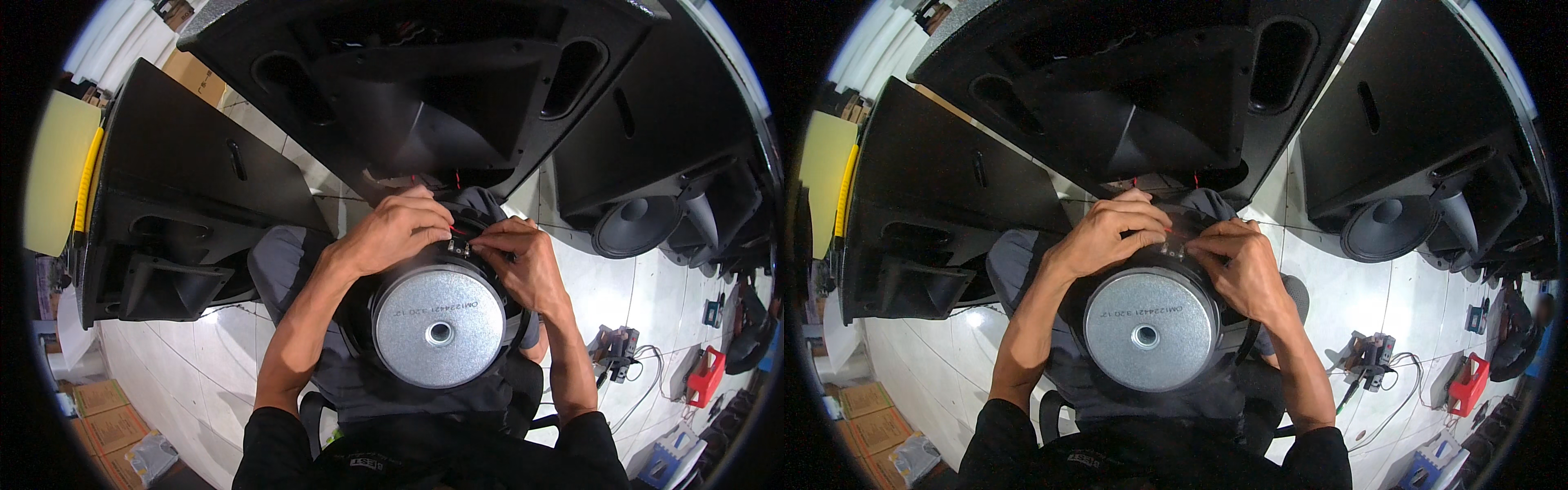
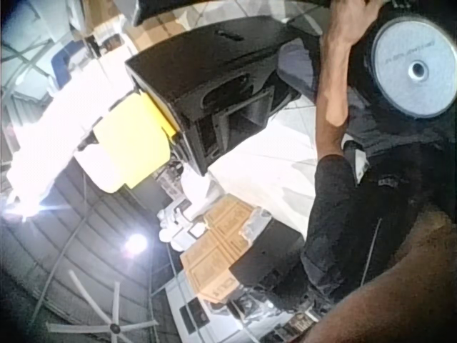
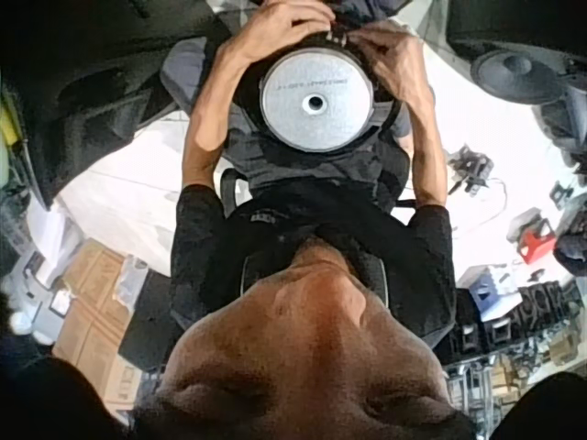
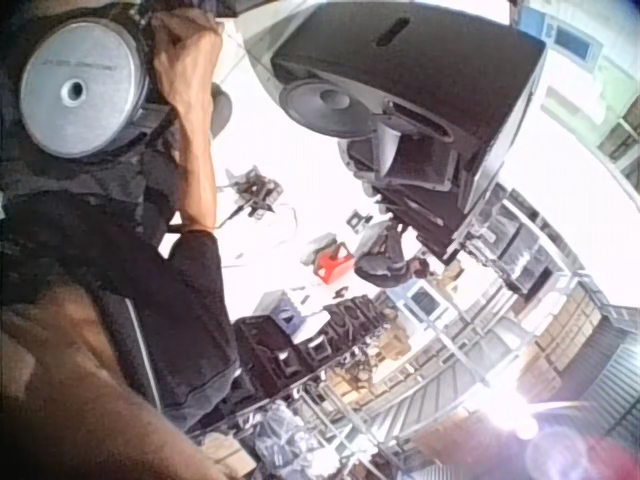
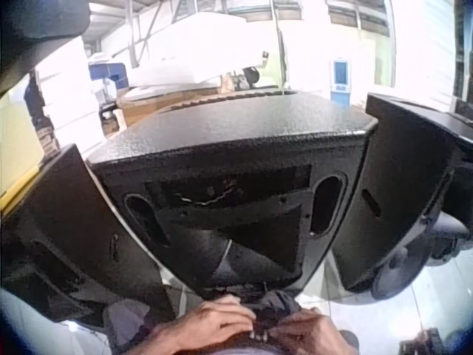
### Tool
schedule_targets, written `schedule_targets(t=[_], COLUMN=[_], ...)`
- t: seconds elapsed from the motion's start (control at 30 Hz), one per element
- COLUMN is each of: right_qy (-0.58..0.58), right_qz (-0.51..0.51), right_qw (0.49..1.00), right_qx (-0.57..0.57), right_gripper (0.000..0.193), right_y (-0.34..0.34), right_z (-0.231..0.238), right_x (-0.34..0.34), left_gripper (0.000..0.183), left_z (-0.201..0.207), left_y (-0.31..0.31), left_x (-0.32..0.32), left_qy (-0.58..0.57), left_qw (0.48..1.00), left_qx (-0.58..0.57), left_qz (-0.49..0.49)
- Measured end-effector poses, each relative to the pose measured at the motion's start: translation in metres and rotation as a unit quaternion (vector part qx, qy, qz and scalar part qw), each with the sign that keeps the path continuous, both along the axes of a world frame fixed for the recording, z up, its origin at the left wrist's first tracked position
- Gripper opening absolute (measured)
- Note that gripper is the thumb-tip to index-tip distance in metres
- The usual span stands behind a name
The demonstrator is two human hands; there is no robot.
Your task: The person strips and twists speaker wires, then solders them to terminals on the back of a speaker driver. The person repeats the process for a second speaker, using a soldering iron and solder wire.
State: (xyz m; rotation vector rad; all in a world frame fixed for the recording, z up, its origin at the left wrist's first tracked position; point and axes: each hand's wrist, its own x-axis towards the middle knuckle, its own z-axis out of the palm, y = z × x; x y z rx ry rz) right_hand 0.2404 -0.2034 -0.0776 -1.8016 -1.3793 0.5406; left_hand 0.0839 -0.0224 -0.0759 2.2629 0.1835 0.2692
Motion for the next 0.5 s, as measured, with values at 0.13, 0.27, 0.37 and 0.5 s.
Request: schedule_targets(t=[0.13,0.27,0.37,0.5], right_qy=[-0.007,0.007,0.009,-0.012], right_qz=[0.016,0.028,0.019,-0.004], right_qw=[1.000,1.000,1.000,1.000], right_qx=[0.002,0.002,0.000,0.020], right_gripper=[0.018,0.017,0.016,0.015], right_y=[0.0028,0.0034,0.0021,0.0017], right_z=[-0.0011,0.0036,0.0042,0.0029], right_x=[0.0027,0.0049,0.0032,-0.0031], left_gripper=[0.012,0.014,0.015,0.013], left_z=[0.0017,0.0014,0.0009,0.0038], left_y=[0.0015,0.0024,0.0019,0.0000], left_x=[-0.0009,-0.0010,-0.0010,-0.0028], left_qy=[0.004,-0.021,-0.036,0.007], left_qw=[1.000,0.999,0.999,1.000], left_qx=[-0.003,-0.004,-0.004,-0.024], left_qz=[-0.009,-0.025,-0.027,-0.010])
